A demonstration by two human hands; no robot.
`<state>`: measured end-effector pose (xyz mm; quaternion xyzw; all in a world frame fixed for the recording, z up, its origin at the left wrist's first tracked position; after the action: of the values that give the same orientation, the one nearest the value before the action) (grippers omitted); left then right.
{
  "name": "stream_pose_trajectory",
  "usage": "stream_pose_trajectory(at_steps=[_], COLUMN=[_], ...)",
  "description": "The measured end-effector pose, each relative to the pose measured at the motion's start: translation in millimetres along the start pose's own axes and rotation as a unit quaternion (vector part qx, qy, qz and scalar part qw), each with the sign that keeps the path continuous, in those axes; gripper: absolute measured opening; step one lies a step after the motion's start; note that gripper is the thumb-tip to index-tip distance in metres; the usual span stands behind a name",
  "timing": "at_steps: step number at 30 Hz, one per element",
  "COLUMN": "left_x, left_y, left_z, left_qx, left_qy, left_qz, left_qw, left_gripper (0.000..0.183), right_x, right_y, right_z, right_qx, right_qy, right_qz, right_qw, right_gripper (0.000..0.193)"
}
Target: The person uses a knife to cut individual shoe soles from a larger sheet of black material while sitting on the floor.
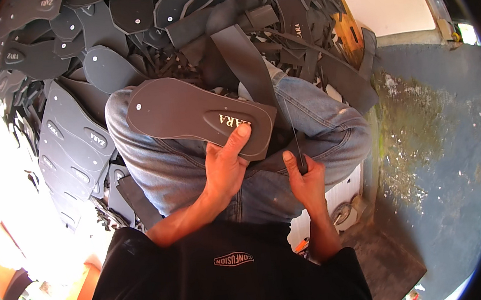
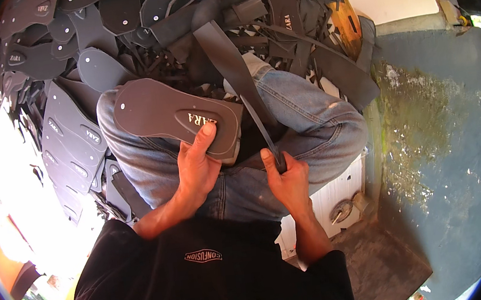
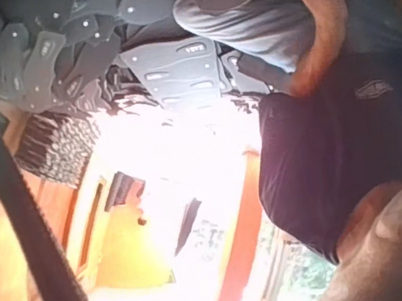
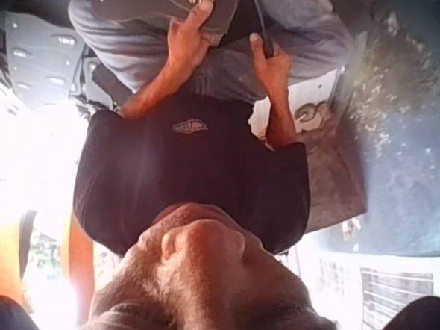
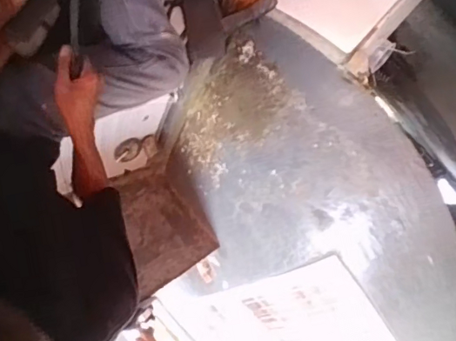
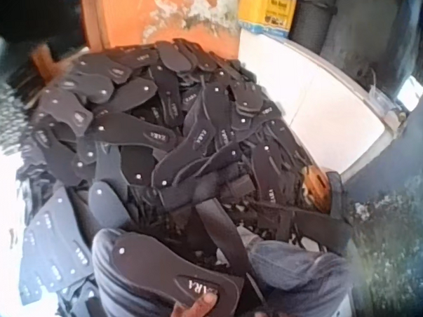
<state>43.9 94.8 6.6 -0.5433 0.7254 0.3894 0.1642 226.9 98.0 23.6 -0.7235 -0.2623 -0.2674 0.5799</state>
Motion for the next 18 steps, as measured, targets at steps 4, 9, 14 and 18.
stream_pose_trajectory(at_steps=[4,9,14,18], left_x=[-3,5,20,39], left_y=[-9,-14,-13,-15], left_z=[-8,-7,-4,-6], left_qx=[0.006,0.025,0.011,0.003], left_qy=[-0.011,-0.023,-0.037,-0.033], left_qz=[0.024,0.023,0.051,0.079], left_qw=[1.0,0.999,0.998,0.996], left_gripper=[0.025,0.027,0.033,0.038], right_x=[7,5,-1,-14], right_y=[7,11,17,12], right_z=[-12,-22,-28,-28], right_qx=[0.009,-0.027,-0.029,-0.005], right_qy=[0.021,0.002,-0.055,-0.111], right_qz=[-0.002,-0.003,-0.033,-0.061], right_qw=[1.0,1.0,0.998,0.992], right_gripper=[0.04,0.034,0.029,0.025])
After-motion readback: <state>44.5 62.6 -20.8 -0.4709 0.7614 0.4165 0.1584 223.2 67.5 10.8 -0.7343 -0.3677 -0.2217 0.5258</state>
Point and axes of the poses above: each hand's wrist, its own z-axis towards the middle knuckle, its own x-axis out of the back of the hand, y = z × x, the point moved 9 cm from there along z, towards the middle knuckle, and after that the axes turned 10 degrees about y, right-handed, at the moved point
